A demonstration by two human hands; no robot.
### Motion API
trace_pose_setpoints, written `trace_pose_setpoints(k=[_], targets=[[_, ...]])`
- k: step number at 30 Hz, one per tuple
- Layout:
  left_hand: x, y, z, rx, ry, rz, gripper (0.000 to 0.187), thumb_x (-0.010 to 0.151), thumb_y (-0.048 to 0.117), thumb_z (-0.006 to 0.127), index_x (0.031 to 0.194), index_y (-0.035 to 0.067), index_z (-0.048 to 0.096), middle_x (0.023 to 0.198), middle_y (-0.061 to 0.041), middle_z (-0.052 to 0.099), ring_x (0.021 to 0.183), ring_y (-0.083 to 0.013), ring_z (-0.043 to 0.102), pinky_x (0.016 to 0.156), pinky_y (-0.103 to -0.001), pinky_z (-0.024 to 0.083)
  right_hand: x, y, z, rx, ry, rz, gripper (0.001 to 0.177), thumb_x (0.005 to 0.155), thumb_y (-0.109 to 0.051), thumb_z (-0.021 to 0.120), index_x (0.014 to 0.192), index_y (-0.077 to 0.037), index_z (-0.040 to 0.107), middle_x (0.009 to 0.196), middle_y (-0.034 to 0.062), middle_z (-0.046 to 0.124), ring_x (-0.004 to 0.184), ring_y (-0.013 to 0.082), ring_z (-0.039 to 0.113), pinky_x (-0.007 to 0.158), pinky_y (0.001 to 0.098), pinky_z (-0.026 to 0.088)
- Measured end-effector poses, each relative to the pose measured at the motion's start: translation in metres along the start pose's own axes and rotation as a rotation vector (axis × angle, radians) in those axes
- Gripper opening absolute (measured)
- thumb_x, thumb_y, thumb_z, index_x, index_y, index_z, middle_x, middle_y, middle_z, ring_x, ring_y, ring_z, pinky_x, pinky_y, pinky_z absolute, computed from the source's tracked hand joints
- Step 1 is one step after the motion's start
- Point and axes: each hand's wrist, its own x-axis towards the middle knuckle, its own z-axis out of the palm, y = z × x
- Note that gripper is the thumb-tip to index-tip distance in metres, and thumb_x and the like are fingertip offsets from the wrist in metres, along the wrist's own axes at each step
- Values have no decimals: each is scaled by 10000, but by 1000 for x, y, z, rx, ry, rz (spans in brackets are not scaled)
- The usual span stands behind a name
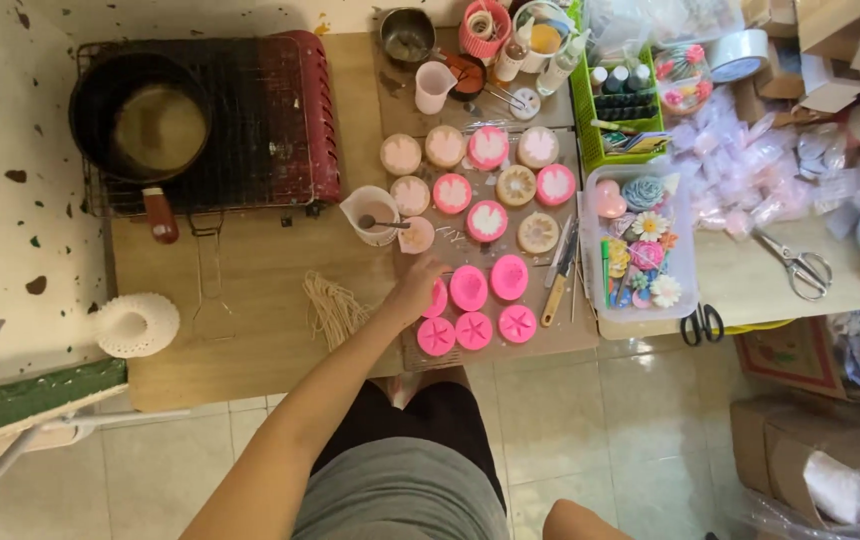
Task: The person is preparing wicks and placing them into candle molds.
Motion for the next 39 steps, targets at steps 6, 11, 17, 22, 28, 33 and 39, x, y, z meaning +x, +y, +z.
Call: trace_pose_setpoints(k=[6, 11, 17, 22, 28, 33, 39], targets=[[-14, 13, -30, -166, 127, -141, 422, 832, -120, 585, 1222, 14, 668, 1141, -173, 696, 982, -286, 708, 834, -365, 567, -3, -11, 3, -13, 59, -29, 291, 831, -39, 728, 1099, -65, 617, 978, 31, 668, 858, 124, 677, 745, 283, 559], [-26, 16, -73, -691, 73, -392, 493, 877, -158, 567, 1329, 37, 585, 1194, -89, 636, 935, -174, 684, 820, -312, 612, -13, -10, 21, -3, 116, -47, 335, 816, -15, 723, 1127, -64, 609, 1028, 45, 695, 906, 133, 703, 782, 288, 580], [-44, 6, -87, -958, 4, -430, 623, 835, -206, 543, 1401, 55, 532, 1298, -116, 558, 1024, -157, 699, 870, -317, 623, 60, 23, 116, -177, 130, -236, 258, 828, 13, 725, 1053, -31, 607, 990, 66, 733, 908, 141, 728, 770, 292, 589], [-48, -10, -79, -927, 17, -395, 655, 843, -210, 566, 1437, 63, 542, 1324, -110, 546, 914, -165, 621, 855, -352, 636, 115, 77, 146, -509, 173, -495, 166, 833, 3, 704, 993, -1, 661, 872, 90, 750, 834, 154, 753, 715, 302, 581], [-53, -18, -74, -885, 13, -479, 657, 824, -198, 590, 1410, 94, 532, 1322, -92, 554, 1008, -141, 683, 836, -327, 642, 136, 92, 148, -654, 178, -393, 215, 780, -36, 752, 981, 12, 691, 810, 145, 734, 753, 212, 736, 698, 330, 558], [-69, -69, -47, -829, 24, -576, 230, 1026, 84, 567, 1168, -3, 727, 901, -85, 720, 759, -150, 719, 663, -271, 568, 154, 102, 136, -681, 154, -395, 183, 781, -39, 756, 939, 24, 690, 798, 149, 729, 726, 167, 720, 677, 318, 550], [-71, -57, -61, -579, -42, -540, 178, 917, 109, 708, 1038, -18, 736, 828, -63, 758, 714, -123, 699, 670, -272, 562, 154, 112, 134, -637, 196, -305, 206, 878, -121, 775, 895, 50, 662, 724, 127, 672, 676, 125, 602, 611, 301, 497]])
